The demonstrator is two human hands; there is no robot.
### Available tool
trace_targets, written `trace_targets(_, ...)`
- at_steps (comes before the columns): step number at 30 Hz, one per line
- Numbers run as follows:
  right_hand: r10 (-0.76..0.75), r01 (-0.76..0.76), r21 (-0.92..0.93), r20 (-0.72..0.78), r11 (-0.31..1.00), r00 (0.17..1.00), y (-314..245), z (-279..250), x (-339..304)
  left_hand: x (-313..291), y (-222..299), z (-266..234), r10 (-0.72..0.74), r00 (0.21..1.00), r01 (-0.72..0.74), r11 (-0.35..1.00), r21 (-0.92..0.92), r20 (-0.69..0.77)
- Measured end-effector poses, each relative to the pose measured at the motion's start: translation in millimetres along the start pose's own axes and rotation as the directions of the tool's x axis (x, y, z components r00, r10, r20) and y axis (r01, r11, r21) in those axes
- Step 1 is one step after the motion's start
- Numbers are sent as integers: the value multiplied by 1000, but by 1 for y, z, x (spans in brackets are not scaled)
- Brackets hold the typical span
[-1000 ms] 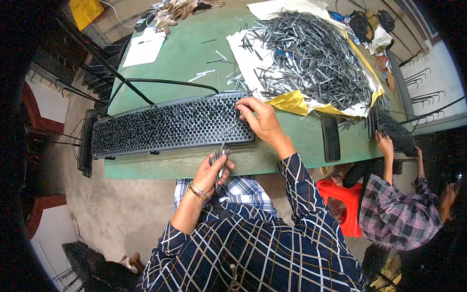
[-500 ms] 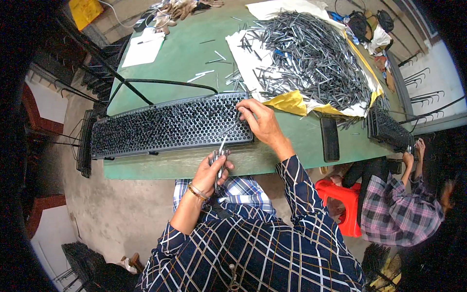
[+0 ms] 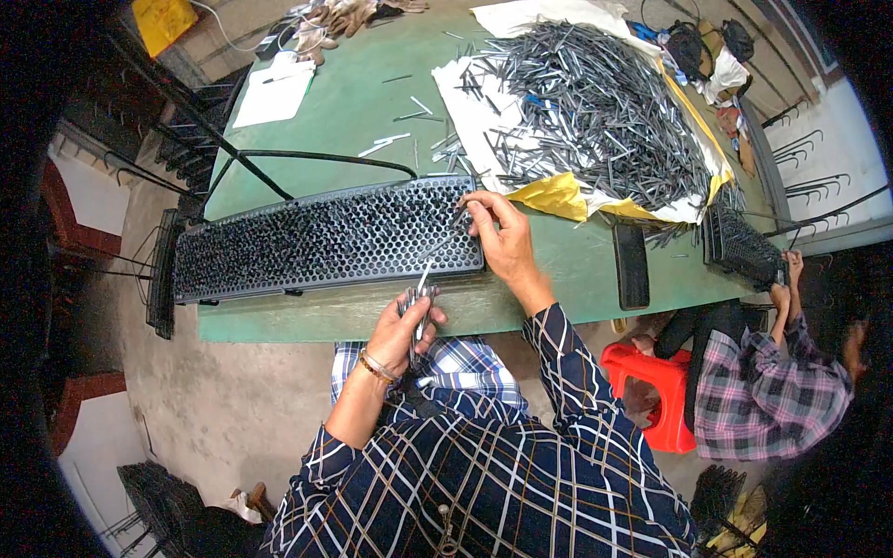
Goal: Inserting small metal pins into a black honeycomb grid tray.
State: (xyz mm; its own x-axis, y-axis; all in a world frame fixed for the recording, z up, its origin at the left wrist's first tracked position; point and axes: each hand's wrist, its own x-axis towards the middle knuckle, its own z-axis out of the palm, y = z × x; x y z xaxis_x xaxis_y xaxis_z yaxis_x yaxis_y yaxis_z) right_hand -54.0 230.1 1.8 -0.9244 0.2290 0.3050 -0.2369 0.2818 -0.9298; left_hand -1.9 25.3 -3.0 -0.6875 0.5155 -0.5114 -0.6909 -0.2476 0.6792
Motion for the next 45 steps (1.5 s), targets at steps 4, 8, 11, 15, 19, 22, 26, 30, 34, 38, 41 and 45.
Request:
trace_targets(4,66,-66,25,-13,998,998,1,8,-7,-1,0,-2,0,1000,0,1000,-2,-10)
trace_targets(8,-218,226,-251,57,941,974,-5,8,-3,0,-2,-1,3,1000,-3,1000,-5,3)
trace_targets(11,-347,359,-366,100,859,932,-14,11,-2,0,-2,-1,9,1000,-9,1000,2,-7)
trace_targets(15,-394,416,-427,143,803,908,-18,10,-2,-1,-2,-1,11,1000,-11,1000,1,-8)
trace_targets(19,-331,336,-476,98,812,939,-20,9,-5,0,-3,-1,5,1000,-5,1000,0,-20)
trace_targets(22,-361,376,-482,128,791,924,-17,11,-7,-1,-4,-2,10,1000,-10,1000,-1,-17)
trace_targets(26,-345,322,-478,43,817,938,-20,13,-13,-2,-4,-5,11,1000,-11,1000,-14,-17)
trace_targets(30,-299,439,-461,347,771,889,-39,17,-19,-5,-3,-7,23,1000,-23,999,-36,-17)
trace_targets(34,-276,513,-494,476,702,835,-30,25,-26,-11,-1,-11,34,998,-37,998,-45,-47)
trace_targets(38,-315,541,-451,483,710,817,-32,22,-33,-16,1,-17,62,996,-65,997,-46,-68)
trace_targets(41,-325,573,-447,516,687,793,-30,19,-34,-14,2,-20,82,994,-87,994,-73,-66)
trace_targets(45,-334,650,-420,610,633,719,-35,15,-31,-12,4,-21,65,990,-79,991,-112,-122)
